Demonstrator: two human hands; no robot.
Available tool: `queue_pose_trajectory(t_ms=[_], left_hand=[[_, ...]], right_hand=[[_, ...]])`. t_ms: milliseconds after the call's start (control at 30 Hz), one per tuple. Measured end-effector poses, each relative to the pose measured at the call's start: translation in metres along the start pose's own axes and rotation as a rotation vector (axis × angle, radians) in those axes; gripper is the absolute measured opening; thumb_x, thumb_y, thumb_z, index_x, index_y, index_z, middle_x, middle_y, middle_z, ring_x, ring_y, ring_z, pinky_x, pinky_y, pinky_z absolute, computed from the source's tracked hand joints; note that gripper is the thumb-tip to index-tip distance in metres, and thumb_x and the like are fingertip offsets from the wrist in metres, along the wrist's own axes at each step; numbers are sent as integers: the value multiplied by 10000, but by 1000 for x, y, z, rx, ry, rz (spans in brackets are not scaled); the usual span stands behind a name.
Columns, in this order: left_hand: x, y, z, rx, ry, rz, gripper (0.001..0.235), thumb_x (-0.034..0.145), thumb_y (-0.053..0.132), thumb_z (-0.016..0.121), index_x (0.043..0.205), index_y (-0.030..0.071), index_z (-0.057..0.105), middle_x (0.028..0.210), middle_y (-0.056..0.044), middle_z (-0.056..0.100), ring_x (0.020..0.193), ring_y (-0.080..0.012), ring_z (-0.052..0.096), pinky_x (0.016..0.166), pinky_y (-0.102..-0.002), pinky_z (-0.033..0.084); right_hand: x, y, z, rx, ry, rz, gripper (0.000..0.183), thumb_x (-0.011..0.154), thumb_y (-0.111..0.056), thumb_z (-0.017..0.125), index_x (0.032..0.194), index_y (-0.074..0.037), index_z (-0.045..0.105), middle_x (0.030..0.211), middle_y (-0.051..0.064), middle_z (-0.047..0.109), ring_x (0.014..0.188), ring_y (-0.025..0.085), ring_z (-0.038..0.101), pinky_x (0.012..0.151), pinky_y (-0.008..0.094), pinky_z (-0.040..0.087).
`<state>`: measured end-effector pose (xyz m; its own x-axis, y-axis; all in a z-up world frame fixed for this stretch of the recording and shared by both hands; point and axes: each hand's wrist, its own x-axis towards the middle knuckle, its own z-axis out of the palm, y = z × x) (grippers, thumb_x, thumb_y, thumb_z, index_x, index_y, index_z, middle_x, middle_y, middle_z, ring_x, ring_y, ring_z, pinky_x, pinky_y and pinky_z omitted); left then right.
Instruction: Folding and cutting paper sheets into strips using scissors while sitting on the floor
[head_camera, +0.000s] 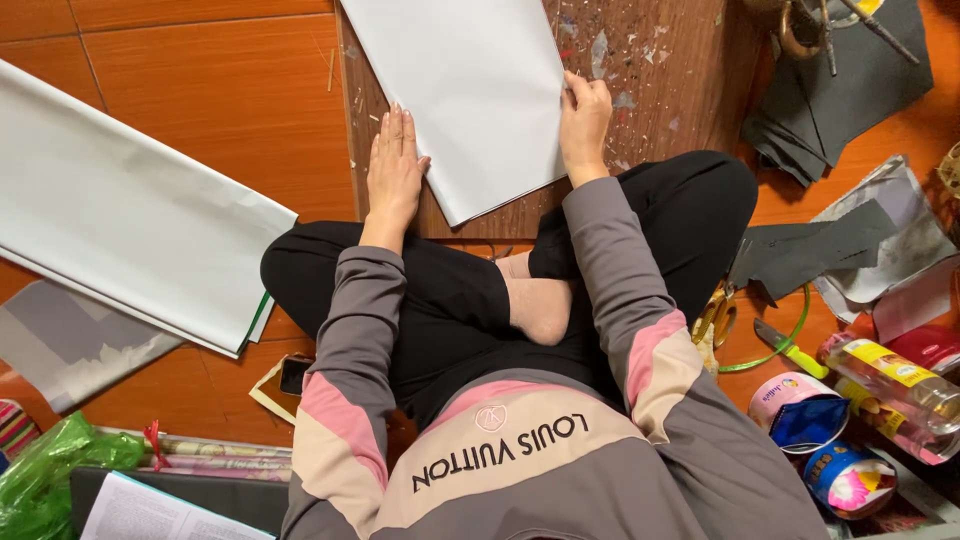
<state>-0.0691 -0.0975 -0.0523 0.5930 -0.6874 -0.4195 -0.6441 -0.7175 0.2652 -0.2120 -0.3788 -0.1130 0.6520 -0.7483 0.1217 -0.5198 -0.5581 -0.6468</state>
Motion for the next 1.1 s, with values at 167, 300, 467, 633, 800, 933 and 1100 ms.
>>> queue_pose_trajectory(t_ms=[167, 300, 467, 633, 800, 933, 1100], left_hand=[[0, -1, 2, -1, 4, 6, 756, 1057, 265, 527, 1559, 48, 4, 1624, -105, -63, 1517, -271, 14, 1237, -405, 122], [0, -1, 5, 17, 15, 2, 740, 1052, 267, 523, 1561, 46, 33, 1622, -112, -52, 1511, -271, 9, 1232, -413, 126], [1, 0, 1, 19, -15, -8, 755, 1054, 274, 512, 1558, 57, -7, 1622, -105, -80, 1510, -268, -24, 1236, -406, 104], [5, -4, 11, 35, 31, 5, 780, 1022, 276, 558, 1561, 55, 39, 1623, -126, -39, 1509, -287, 16, 1225, -425, 136], [4, -4, 11, 12, 22, -1, 776, 1036, 278, 551, 1565, 85, 16, 1626, -119, -45, 1510, -275, -2, 1228, -432, 125], [3, 0, 10, 21, -10, -23, 779, 1036, 294, 548, 1566, 82, 18, 1621, -114, -62, 1508, -274, -14, 1229, -434, 114], [7, -4, 21, 103, 20, -10, 847, 1035, 373, 575, 1572, 110, -24, 1620, -133, -86, 1510, -286, -38, 1227, -455, 109]], right_hand=[[-1, -4, -3, -18, 24, -36, 251, 907, -19, 659, 1140, -92, 719, 865, 80, 503, 845, 254, 507, 697, 374, 498], [-3, 0, 0, -62, 34, -65, 289, 908, 0, 639, 1165, -115, 707, 881, 87, 505, 834, 257, 517, 692, 371, 497], [-4, 7, 5, -96, 29, -66, 319, 912, 9, 624, 1188, -130, 703, 880, 88, 497, 830, 261, 508, 699, 388, 499], [-3, 3, 3, -100, 35, -67, 305, 912, 6, 626, 1175, -126, 708, 881, 97, 500, 832, 270, 513, 696, 396, 505], [-5, 4, 3, -128, 52, -126, 384, 874, 75, 618, 1196, -122, 689, 863, 82, 475, 812, 265, 495, 645, 389, 481], [-5, -4, -3, -161, 43, -123, 371, 893, 65, 614, 1209, -119, 678, 863, 75, 481, 817, 254, 473, 610, 379, 467], [-7, -26, -8, -335, 119, -84, 540, 801, 162, 507, 1204, -160, 669, 963, 74, 460, 916, 283, 467, 820, 641, 451]])
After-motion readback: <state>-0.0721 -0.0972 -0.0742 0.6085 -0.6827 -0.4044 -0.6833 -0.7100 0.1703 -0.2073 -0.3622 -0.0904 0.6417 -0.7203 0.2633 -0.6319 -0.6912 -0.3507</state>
